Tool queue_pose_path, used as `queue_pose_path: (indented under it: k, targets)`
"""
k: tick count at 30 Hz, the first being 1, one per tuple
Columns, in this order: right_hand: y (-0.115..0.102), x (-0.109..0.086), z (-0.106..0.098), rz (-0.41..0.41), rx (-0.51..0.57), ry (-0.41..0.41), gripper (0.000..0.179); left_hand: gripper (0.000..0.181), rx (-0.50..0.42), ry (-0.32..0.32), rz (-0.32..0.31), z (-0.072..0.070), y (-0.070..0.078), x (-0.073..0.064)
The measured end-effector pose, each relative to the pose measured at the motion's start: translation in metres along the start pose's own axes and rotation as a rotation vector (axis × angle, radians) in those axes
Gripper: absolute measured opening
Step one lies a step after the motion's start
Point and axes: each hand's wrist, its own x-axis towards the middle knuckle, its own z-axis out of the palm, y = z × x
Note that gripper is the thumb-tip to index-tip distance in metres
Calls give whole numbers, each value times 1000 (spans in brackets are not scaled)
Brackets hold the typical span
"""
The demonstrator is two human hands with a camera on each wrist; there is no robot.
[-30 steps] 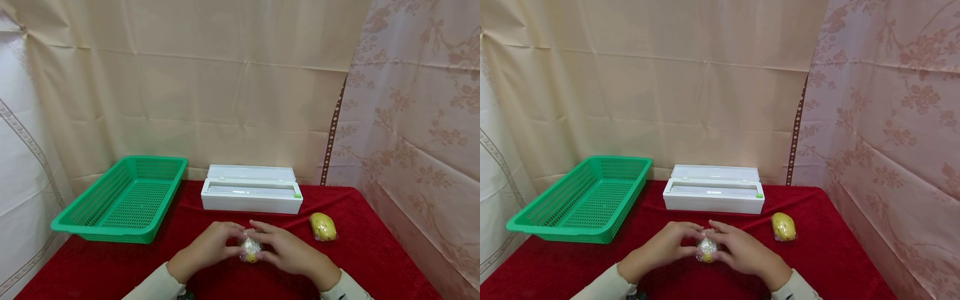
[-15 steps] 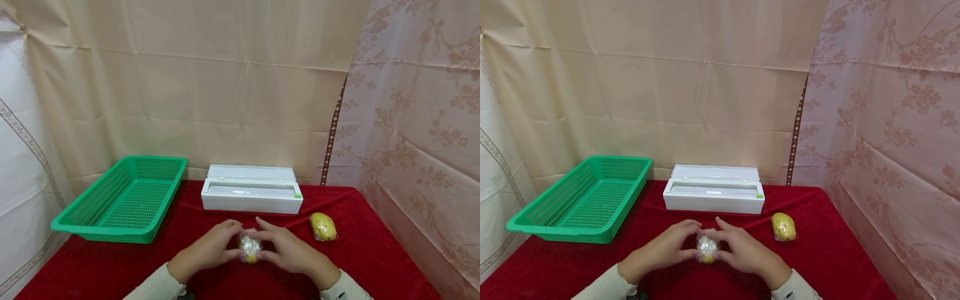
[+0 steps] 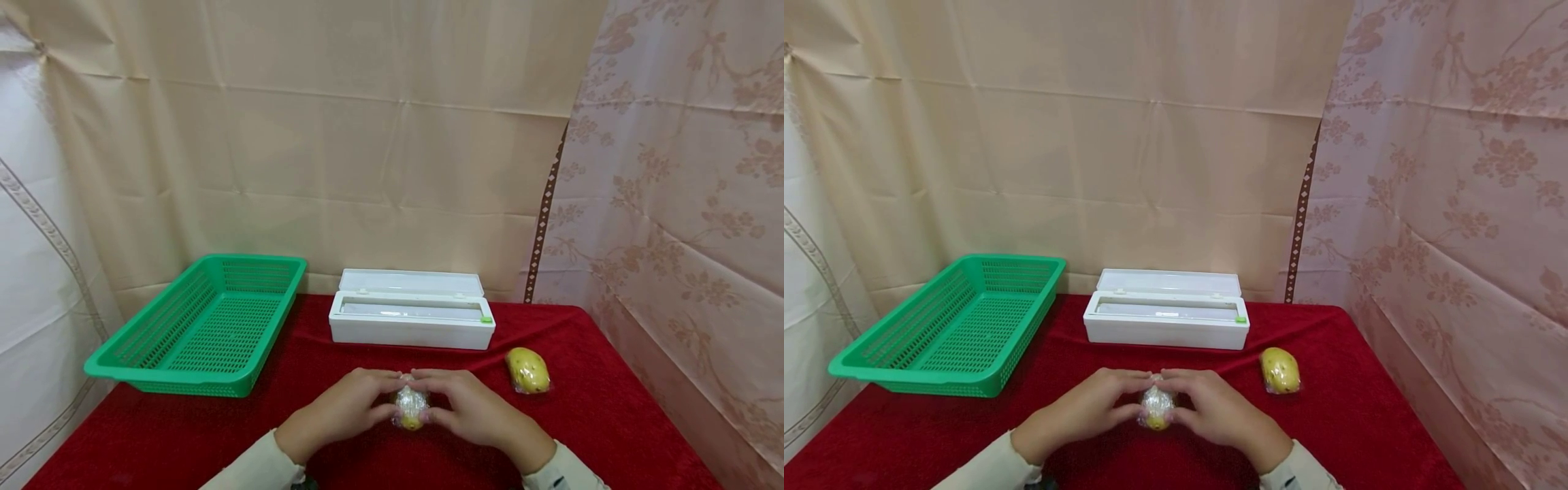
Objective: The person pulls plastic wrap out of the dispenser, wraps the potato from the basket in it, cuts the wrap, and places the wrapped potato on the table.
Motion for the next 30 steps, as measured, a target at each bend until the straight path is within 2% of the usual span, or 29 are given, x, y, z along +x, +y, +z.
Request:
queue_pose_path:
  k: [11,17,22,25,30]
  targets:
    - [1,1,0,-13,-10,20,51,47,58,40,-4,3,7,-1]
    - [1,-1,2,56,-31,18,63,54,121,-4,-6,6,13,-2]
    - [2,-1,5,57,-46,-9,62,66,155,-36,-26,7,15,-3]
    - [4,-1,5,26,-40,4,59,64,155,-12,-8,8,12,-2]
    - [5,-1,2,-2,29,59,49,47,86,63,22,8,6,-2]
